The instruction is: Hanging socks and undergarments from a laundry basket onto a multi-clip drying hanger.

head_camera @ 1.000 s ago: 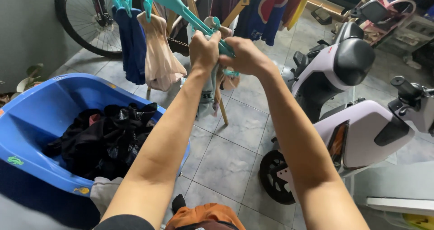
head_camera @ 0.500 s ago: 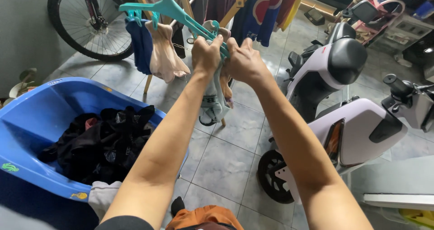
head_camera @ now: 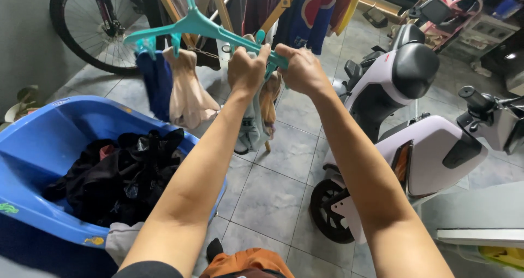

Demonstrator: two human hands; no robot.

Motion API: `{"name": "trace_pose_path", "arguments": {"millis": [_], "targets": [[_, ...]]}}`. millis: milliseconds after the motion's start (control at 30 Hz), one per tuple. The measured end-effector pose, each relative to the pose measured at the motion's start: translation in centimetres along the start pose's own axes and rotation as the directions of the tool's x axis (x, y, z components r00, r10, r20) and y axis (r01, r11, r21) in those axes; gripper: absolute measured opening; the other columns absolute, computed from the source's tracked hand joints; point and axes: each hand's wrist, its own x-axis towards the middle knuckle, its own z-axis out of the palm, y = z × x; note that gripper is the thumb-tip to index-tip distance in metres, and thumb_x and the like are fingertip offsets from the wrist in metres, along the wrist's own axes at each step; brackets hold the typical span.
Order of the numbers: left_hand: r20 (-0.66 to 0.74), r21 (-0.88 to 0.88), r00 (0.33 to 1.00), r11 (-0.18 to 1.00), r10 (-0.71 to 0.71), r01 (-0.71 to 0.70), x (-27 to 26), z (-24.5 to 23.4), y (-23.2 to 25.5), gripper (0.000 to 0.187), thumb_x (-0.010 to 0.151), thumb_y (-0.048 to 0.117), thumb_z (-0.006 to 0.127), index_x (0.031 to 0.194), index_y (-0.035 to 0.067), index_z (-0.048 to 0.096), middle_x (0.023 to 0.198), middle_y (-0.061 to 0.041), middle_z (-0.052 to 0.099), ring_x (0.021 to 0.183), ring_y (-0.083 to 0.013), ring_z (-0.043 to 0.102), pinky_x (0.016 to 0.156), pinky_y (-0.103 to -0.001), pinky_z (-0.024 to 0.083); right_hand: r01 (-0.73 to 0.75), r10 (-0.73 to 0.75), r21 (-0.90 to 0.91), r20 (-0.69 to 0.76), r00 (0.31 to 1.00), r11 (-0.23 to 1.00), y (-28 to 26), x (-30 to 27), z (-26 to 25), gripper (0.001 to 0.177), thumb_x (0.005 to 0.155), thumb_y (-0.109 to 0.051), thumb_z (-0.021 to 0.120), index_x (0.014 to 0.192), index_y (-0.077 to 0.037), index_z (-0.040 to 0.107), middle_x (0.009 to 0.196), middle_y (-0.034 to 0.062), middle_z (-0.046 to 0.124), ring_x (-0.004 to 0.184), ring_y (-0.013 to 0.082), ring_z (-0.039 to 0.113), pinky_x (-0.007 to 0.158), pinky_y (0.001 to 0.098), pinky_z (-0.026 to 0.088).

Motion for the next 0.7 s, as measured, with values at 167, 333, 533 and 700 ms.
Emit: {"name": "trace_pose_path", "arguments": {"millis": [167, 333, 533, 700], "targets": [[0.197, -0.166, 0.98, 0.986, 0.028, 0.005, -0.2, -1.5, -0.9, 0.041, 0.087, 0.042, 0.063, 0.099, 0.003, 0.07, 0.088, -0.014, 0.077, 0.085, -0.0277, 0.075, 0.08, -0.038, 0.056, -0.096, 0.104, 0.146, -0.047, 0.993, 0.985, -0.8, -0.6, -0.3, 0.027, 0.084, -0.011, 0.075, 0.108, -0.019, 0.07, 0.091, 0.0136, 0.073, 0.091, 0.035, 0.07, 0.079, 0.0441, 0.054], [0.402, -0.409, 0.884, 0.911, 0.239, -0.06, 0.8, 0.0, -7.3, 0.028, 0.083, 0.012, 0.055, 0.108, 0.0, 0.063, 0.097, -0.011, 0.067, 0.088, -0.0204, 0.066, 0.08, -0.032, 0.055, -0.145, 0.152, 0.161, -0.03, 0.988, 0.976, -0.1, 0.0, 0.3, 0.023, 0.081, -0.012, 0.077, 0.102, -0.019, 0.073, 0.09, 0.0112, 0.074, 0.089, 0.032, 0.071, 0.078, 0.0419, 0.054], [0.593, -0.208, 0.781, 0.974, 0.194, -0.084, -2.3, -0.5, -8.8, 0.047, 0.066, 0.002, 0.075, 0.112, 0.001, 0.064, 0.096, -0.008, 0.069, 0.087, -0.016, 0.066, 0.079, -0.032, 0.054, -0.196, 0.212, 0.198, -0.068, 0.975, 0.96, -0.2, 0.9, 0.3, 0.026, 0.077, -0.012, 0.078, 0.1, -0.023, 0.076, 0.091, 0.0092, 0.075, 0.086, 0.0289, 0.072, 0.077, 0.0382, 0.054], [0.553, -0.006, 0.816, 0.98, 0.171, -0.201, -5.4, -0.5, -4.8, 0.032, 0.074, 0.013, 0.081, 0.105, 0.005, 0.075, 0.092, -0.009, 0.071, 0.092, -0.0249, 0.071, 0.086, -0.034, 0.052, -0.251, 0.263, 0.195, -0.043, 0.964, 0.948, -0.5, 1.1, 0.2, 0.025, 0.077, -0.011, 0.078, 0.099, -0.023, 0.078, 0.088, 0.0088, 0.076, 0.087, 0.0282, 0.073, 0.078, 0.0377, 0.054]]}}
